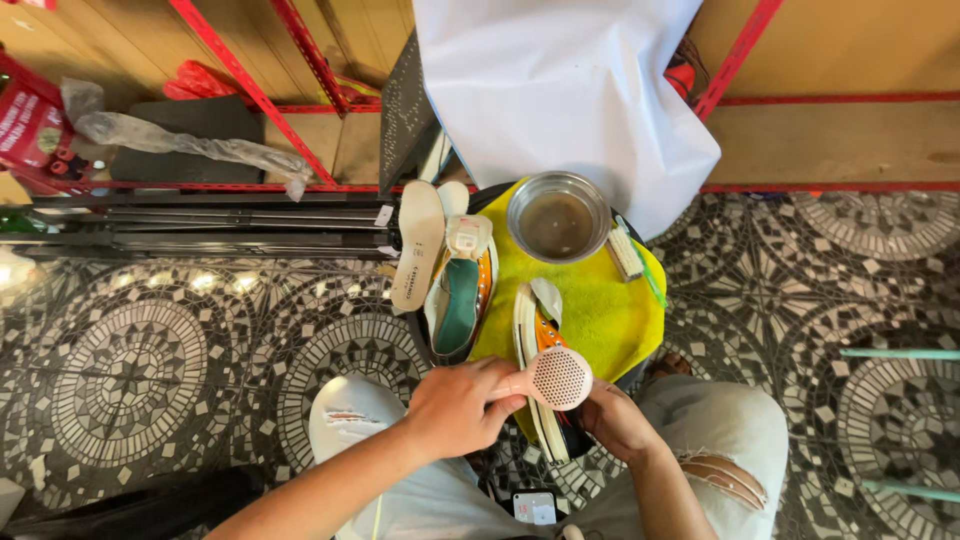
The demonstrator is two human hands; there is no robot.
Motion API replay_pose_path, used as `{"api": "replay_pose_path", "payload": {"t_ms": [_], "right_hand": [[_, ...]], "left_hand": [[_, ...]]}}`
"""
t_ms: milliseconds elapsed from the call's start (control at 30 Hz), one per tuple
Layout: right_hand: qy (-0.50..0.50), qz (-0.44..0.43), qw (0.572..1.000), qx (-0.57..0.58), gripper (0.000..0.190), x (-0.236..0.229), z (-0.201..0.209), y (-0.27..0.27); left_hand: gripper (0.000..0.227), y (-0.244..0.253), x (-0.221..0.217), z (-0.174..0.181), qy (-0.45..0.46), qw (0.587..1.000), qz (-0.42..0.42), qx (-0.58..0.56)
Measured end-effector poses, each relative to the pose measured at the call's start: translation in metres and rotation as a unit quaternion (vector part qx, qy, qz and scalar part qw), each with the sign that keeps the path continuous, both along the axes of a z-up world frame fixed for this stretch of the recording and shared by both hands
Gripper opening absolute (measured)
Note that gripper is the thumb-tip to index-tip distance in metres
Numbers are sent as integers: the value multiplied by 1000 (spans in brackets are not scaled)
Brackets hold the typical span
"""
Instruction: The person uses a handheld electric brush to clean the exterior of a pair of orange and black sneakers. They hold the shoes in their left hand and operate the brush with their right hand, scrubbing the sides, toe, and heel areas.
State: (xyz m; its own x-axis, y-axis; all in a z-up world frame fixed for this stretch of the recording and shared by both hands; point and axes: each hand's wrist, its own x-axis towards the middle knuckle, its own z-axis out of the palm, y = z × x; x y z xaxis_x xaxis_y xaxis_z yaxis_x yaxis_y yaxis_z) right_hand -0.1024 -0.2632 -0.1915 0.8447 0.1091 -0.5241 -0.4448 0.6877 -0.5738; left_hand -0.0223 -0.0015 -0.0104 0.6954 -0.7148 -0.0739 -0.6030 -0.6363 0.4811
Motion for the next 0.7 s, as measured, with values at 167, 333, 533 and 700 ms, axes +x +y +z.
{"api": "replay_pose_path", "payload": {"t_ms": [167, 333, 533, 700], "right_hand": [[18, -13, 1000, 7, 45, 6, 9, 8], [33, -31, 999, -11, 46, -2, -5, 10], [-21, -26, 989, -142, 34, -10, 25, 15], [0, -62, 985, -158, 26, -19, -38, 4]], "left_hand": [[40, -2, 12, 2, -10, 999, 45, -20], [39, -1, 1, 2, 12, 1000, 25, 14], [31, 5, -6, -9, -71, 991, 57, -94], [32, -1, -8, -5, -55, 992, 51, -97]]}}
